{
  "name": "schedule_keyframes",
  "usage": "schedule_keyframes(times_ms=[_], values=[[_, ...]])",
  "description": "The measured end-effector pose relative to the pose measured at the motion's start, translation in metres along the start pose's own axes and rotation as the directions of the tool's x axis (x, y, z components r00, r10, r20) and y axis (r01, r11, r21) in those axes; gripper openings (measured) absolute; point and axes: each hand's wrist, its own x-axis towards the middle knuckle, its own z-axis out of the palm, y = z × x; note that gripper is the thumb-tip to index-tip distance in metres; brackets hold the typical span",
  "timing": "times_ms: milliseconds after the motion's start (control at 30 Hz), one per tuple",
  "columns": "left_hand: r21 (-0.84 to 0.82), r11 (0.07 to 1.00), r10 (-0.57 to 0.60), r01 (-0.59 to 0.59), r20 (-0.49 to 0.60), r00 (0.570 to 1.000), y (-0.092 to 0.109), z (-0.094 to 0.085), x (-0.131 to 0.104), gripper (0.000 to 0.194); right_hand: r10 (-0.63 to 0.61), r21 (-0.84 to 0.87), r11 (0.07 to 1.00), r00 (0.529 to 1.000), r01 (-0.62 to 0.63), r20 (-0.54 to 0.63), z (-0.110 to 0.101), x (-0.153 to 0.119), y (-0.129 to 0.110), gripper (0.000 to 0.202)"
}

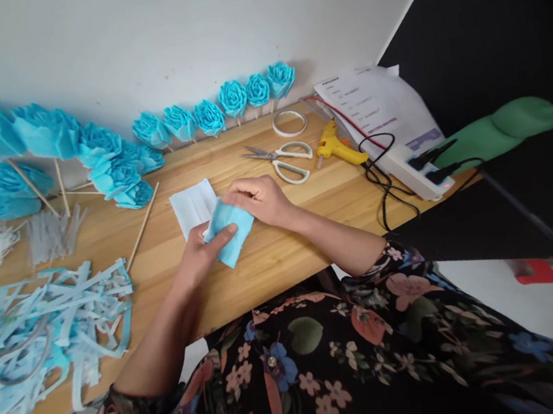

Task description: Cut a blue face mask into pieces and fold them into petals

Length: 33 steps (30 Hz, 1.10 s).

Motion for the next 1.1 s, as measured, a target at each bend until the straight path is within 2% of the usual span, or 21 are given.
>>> schedule_keyframes(times_ms=[133, 200, 267, 367, 567, 700, 833, 900, 1100], values=[[-0.107, 0.993, -0.055, 0.041, -0.125, 0.991, 0.008, 0.003, 0.0, 0.036, 0.055, 0.066, 0.997, 0.995, -0.05, -0.078, -0.009, 0.002, 0.0, 0.052], [-0.157, 0.988, -0.036, 0.003, -0.211, 0.977, 0.011, 0.006, 0.001, 0.036, 0.043, 0.069, 0.997, 0.999, -0.042, -0.01, -0.01, 0.001, 0.0, 0.053], [-0.182, 0.983, -0.019, -0.027, -0.246, 0.969, 0.012, 0.008, 0.002, 0.035, 0.045, 0.064, 0.997, 0.993, -0.052, 0.11, -0.007, 0.0, 0.0, 0.053], [-0.184, 0.982, 0.005, -0.051, -0.243, 0.97, 0.009, 0.008, 0.003, 0.035, 0.071, 0.03, 0.996, 0.973, -0.08, 0.22, 0.002, -0.002, 0.001, 0.055], [-0.142, 0.986, 0.055, -0.086, -0.209, 0.976, 0.004, 0.006, 0.005, 0.033, 0.135, 0.098, 0.982, 0.964, -0.161, 0.228, 0.009, -0.003, 0.0, 0.054], [-0.152, 0.985, 0.047, -0.083, -0.227, 0.973, 0.002, 0.005, 0.006, 0.032, 0.159, 0.168, 0.968, 0.975, -0.185, 0.158, 0.003, 0.0, 0.002, 0.047], [-0.161, 0.986, 0.013, -0.047, -0.202, 0.979, -0.001, 0.003, 0.006, 0.034, 0.199, 0.257, 0.947, 0.98, -0.193, 0.003, -0.006, 0.006, 0.008, 0.039], [-0.137, 0.99, 0.005, -0.03, -0.176, 0.984, -0.001, 0.003, 0.005, 0.035, 0.174, 0.246, 0.955, 0.984, -0.163, -0.025, -0.01, 0.008, 0.007, 0.04], [0.023, 0.998, 0.052, -0.051, -0.072, 0.996, 0.003, 0.007, 0.001, 0.035, -0.005, 0.032, 0.999, 0.991, 0.001, 0.133, -0.006, 0.005, -0.004, 0.041]])
